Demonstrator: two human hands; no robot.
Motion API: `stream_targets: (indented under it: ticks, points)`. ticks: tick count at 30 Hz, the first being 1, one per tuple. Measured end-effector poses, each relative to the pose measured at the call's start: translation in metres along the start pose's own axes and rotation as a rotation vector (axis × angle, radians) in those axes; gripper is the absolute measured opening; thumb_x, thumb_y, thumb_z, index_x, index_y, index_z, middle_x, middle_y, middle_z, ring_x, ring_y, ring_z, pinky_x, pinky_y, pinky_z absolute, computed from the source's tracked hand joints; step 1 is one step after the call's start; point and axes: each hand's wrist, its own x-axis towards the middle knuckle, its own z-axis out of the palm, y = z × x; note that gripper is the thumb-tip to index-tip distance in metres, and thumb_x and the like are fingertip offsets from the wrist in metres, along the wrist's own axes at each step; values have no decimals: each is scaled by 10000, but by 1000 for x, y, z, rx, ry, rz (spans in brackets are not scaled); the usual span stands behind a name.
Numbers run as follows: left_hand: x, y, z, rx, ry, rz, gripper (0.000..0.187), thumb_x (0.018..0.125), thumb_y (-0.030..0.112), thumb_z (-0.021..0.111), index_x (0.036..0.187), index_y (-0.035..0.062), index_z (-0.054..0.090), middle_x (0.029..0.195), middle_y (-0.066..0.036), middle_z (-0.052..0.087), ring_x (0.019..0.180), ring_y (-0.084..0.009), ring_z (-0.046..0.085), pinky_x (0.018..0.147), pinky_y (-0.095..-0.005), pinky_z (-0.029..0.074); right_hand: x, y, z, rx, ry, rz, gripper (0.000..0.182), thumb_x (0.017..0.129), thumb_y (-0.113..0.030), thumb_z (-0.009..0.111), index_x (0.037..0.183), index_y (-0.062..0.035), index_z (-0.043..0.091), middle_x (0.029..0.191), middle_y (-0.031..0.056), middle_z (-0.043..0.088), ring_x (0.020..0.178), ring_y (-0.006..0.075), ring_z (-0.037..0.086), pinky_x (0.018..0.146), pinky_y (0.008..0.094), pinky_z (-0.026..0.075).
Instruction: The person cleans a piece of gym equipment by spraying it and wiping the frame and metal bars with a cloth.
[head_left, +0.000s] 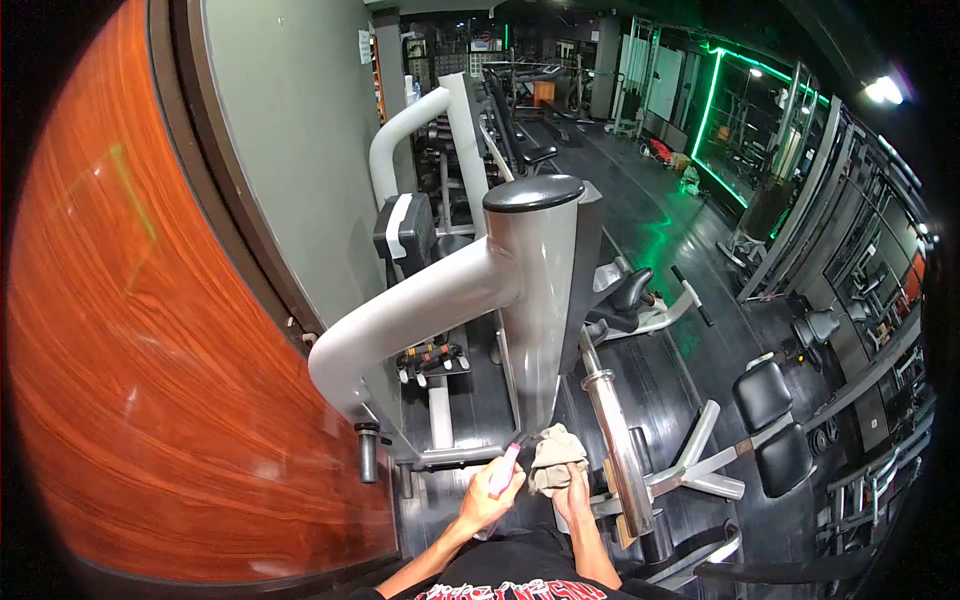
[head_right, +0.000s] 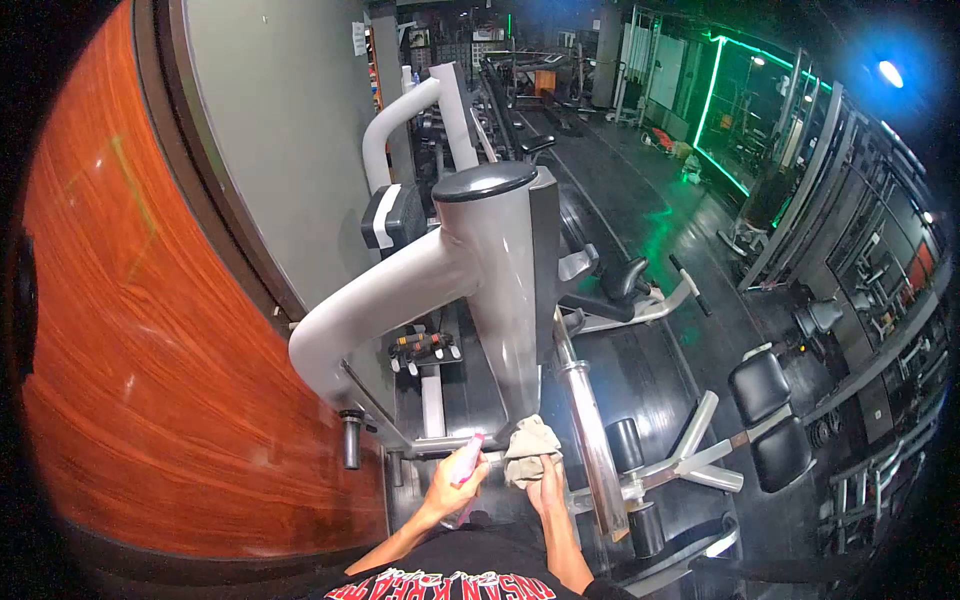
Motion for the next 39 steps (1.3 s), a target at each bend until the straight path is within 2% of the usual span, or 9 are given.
stream_targets:
  ticks: [5, 15, 17, 21, 23, 27, 33, 37, 39]
  points:
    - [-10, 22, -9, -58, 41, -63, 168, 840, 163, 669, 931, 48, 589, 627, -6, 553, 567, -71, 514, 538, -246, 433, 15, 11, 29, -148, -78, -221, 415, 877, 13, 503, 1277, -46, 413, 1204, 115, 528, 1101, 225, 549, 934, 368, 464]
    - [-14, 43, -54, -110, 33, 75, 157, 864, 67, 607, 990, -10, 555, 683, -42, 607, 570, -104, 617, 518, -244, 484, 57, -71, 257, -63, -126, -1139, 429, 896, -29, 488, 1317, 3, 410, 1355, 141, 439, 1245, 260, 438, 1058, 390, 332]
    - [-13, 41, -64, -60, 42, 113, 154, 864, 67, 603, 981, -18, 552, 681, -48, 607, 569, -102, 615, 520, -242, 483, 49, -100, 300, -677, -75, -1578, 455, 864, -56, 505, 1315, -17, 453, 1404, 189, 391, 1302, 329, 378, 1091, 423, 272]
    - [-17, 40, -85, -52, 94, 93, 127, 865, 56, 593, 953, -25, 548, 669, -48, 597, 557, -106, 604, 522, -240, 478, 71, -89, 349, -1121, -30, -1688, 466, 871, -156, 486, 1329, -71, 479, 1410, 279, 348, 1362, 432, 236, 1117, 504, 182]
    - [-18, 40, -95, -163, 172, 86, 143, 838, 63, 648, 951, 9, 579, 673, -35, 599, 541, -83, 581, 508, -228, 459, 71, -62, 346, -1114, 14, -1699, 477, 816, -79, 493, 1292, -75, 529, 1412, 234, 375, 1335, 476, 251, 1118, 545, 164]
    - [-20, 43, -118, -214, 220, 44, 133, 847, 51, 629, 950, -6, 568, 642, -36, 595, 552, -92, 589, 523, -227, 463, 68, 24, 309, -1256, -170, -1514, 439, 759, 49, 476, 1172, -56, 581, 1388, 248, 400, 1322, 448, 304, 1106, 489, 251]
    - [-15, 34, -135, -185, 243, 70, 143, 857, 52, 611, 968, -20, 558, 628, -41, 595, 560, -95, 594, 534, -229, 461, 44, 66, 269, -871, -277, -999, 499, 692, 103, 426, 1169, 10, 535, 1206, 202, 560, 1185, 323, 515, 1009, 376, 381]
    - [-13, 30, -136, -218, 225, 39, 143, 859, 58, 610, 965, -24, 558, 634, -45, 597, 566, -100, 601, 533, -231, 465, 52, 5, 294, -619, 108, -1535, 375, 789, -26, 487, 1156, 15, 553, 1178, 199, 565, 1159, 349, 501, 1008, 451, 381]
    - [-11, 31, -137, -237, 228, 23, 145, 860, 62, 610, 963, -26, 558, 641, -48, 599, 567, -101, 603, 533, -232, 466, 55, -32, 308, -886, 187, -1581, 577, 643, 66, 457, 1214, 24, 535, 1242, 205, 546, 1237, 395, 432, 1080, 481, 271]
